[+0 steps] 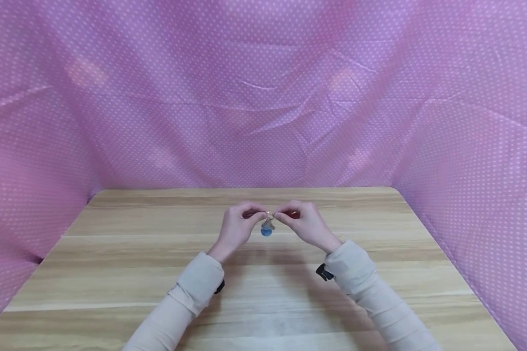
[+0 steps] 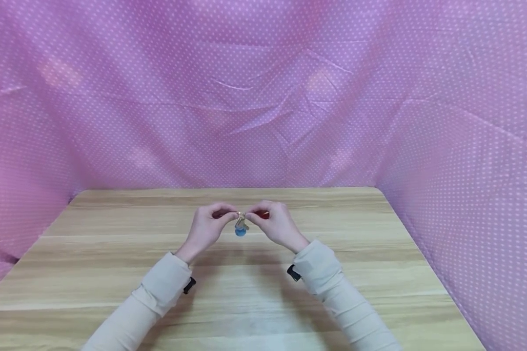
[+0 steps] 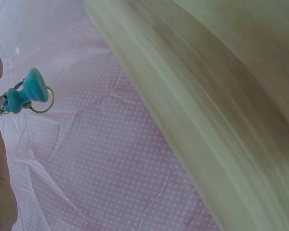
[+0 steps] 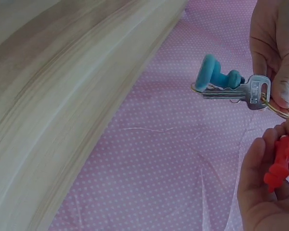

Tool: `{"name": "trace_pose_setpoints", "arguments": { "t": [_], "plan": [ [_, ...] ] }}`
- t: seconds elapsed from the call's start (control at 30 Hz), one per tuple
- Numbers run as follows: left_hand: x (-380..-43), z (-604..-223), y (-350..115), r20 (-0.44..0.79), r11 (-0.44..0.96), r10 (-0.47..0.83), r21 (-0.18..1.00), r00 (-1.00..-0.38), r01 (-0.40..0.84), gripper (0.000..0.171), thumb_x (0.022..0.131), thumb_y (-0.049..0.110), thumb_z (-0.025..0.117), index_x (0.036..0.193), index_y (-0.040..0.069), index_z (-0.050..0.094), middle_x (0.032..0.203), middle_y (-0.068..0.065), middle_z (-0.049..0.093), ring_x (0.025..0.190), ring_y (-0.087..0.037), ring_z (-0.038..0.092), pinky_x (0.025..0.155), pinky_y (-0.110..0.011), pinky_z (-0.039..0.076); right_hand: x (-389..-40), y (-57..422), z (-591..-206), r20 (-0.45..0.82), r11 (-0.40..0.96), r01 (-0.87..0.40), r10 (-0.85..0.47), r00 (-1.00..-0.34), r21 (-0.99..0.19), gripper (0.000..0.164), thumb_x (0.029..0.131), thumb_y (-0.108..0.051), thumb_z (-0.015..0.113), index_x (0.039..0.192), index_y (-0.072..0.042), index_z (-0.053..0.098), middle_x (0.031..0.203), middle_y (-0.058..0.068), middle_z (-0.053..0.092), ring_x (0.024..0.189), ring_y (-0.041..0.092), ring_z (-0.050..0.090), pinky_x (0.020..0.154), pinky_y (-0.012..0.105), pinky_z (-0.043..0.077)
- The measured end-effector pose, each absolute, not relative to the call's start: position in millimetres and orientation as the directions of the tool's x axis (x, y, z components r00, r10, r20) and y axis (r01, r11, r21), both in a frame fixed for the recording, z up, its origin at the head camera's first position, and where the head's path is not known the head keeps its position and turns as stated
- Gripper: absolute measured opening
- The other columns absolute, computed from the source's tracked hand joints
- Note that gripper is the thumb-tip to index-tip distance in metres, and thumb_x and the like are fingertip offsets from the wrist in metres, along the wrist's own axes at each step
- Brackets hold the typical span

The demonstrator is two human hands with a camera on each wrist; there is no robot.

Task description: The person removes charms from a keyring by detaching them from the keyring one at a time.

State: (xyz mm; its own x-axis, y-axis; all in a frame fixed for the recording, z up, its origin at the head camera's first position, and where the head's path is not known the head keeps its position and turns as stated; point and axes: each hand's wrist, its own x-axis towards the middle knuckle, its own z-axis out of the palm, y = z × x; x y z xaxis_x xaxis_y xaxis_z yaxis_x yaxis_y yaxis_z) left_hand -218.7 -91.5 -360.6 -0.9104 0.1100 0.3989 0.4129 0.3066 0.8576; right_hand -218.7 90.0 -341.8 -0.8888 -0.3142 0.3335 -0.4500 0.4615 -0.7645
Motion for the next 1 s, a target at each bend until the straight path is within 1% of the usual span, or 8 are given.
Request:
{"name": "trace_pose_setpoints", "arguments": {
  "t": [0.17,0.27,0.57,0.67,0.8,1.0],
  "plan": [
    [-215.3,-363.0,-90.0,0.347,0.267,0.064,0.898,-0.936,0.351,0.008,0.079,0.011,0.071,0.086,0.006,0.071,0.082,-0.006,0.071,0.072,-0.014,0.065,0.063,-0.019,0.052,-216.9,92.1,-343.6,0.325,0.463,-0.448,-0.324,-0.888,-0.765,0.013,0.084,-0.013,0.066,0.091,-0.004,0.070,0.087,0.007,0.069,0.074,0.014,0.063,0.064,0.021,0.053],
    [-213.9,-363.9,-88.6,0.319,0.248,0.043,0.915,-0.947,0.319,0.009,0.079,0.012,0.071,0.086,0.006,0.071,0.082,-0.006,0.071,0.072,-0.014,0.064,0.062,-0.020,0.051,-216.6,93.9,-345.2,0.326,0.462,-0.451,-0.327,-0.887,-0.764,0.014,0.084,-0.014,0.066,0.092,-0.003,0.070,0.088,0.007,0.069,0.074,0.013,0.063,0.064,0.021,0.053],
    [-209.2,-362.5,-82.0,0.253,0.192,0.016,0.948,-0.967,0.252,0.015,0.079,0.015,0.071,0.090,0.005,0.070,0.085,-0.005,0.070,0.076,-0.016,0.063,0.066,-0.023,0.049,-215.0,99.3,-348.2,0.327,0.426,-0.438,-0.311,-0.892,-0.791,0.013,0.083,-0.015,0.067,0.091,-0.005,0.071,0.086,0.008,0.069,0.073,0.012,0.061,0.064,0.020,0.052],
    [-208.4,-360.8,-81.9,0.214,0.168,-0.001,0.963,-0.977,0.211,0.013,0.079,0.016,0.071,0.089,0.008,0.071,0.086,-0.004,0.070,0.078,-0.014,0.062,0.070,-0.025,0.049,-214.6,97.7,-347.7,0.314,0.417,-0.421,-0.302,-0.900,-0.805,0.013,0.084,-0.014,0.067,0.091,-0.004,0.070,0.087,0.009,0.069,0.073,0.011,0.062,0.065,0.021,0.053],
    [-208.7,-359.3,-81.8,0.158,0.147,-0.024,0.977,-0.987,0.153,0.013,0.079,0.019,0.072,0.088,0.011,0.070,0.088,-0.003,0.069,0.082,-0.014,0.062,0.075,-0.028,0.049,-215.3,95.5,-347.8,0.302,0.410,-0.405,-0.294,-0.907,-0.817,0.013,0.084,-0.014,0.066,0.091,-0.004,0.070,0.088,0.010,0.069,0.073,0.010,0.061,0.064,0.021,0.052],
    [-209.9,-359.5,-80.8,0.094,0.124,-0.057,0.989,-0.994,0.086,0.016,0.078,0.023,0.072,0.090,0.012,0.069,0.090,-0.002,0.068,0.085,-0.015,0.061,0.078,-0.027,0.047,-217.1,93.6,-348.6,0.298,0.375,-0.396,-0.294,-0.908,-0.838,0.012,0.084,-0.011,0.065,0.091,-0.002,0.069,0.088,0.012,0.069,0.073,0.011,0.062,0.064,0.021,0.053]
  ]
}}
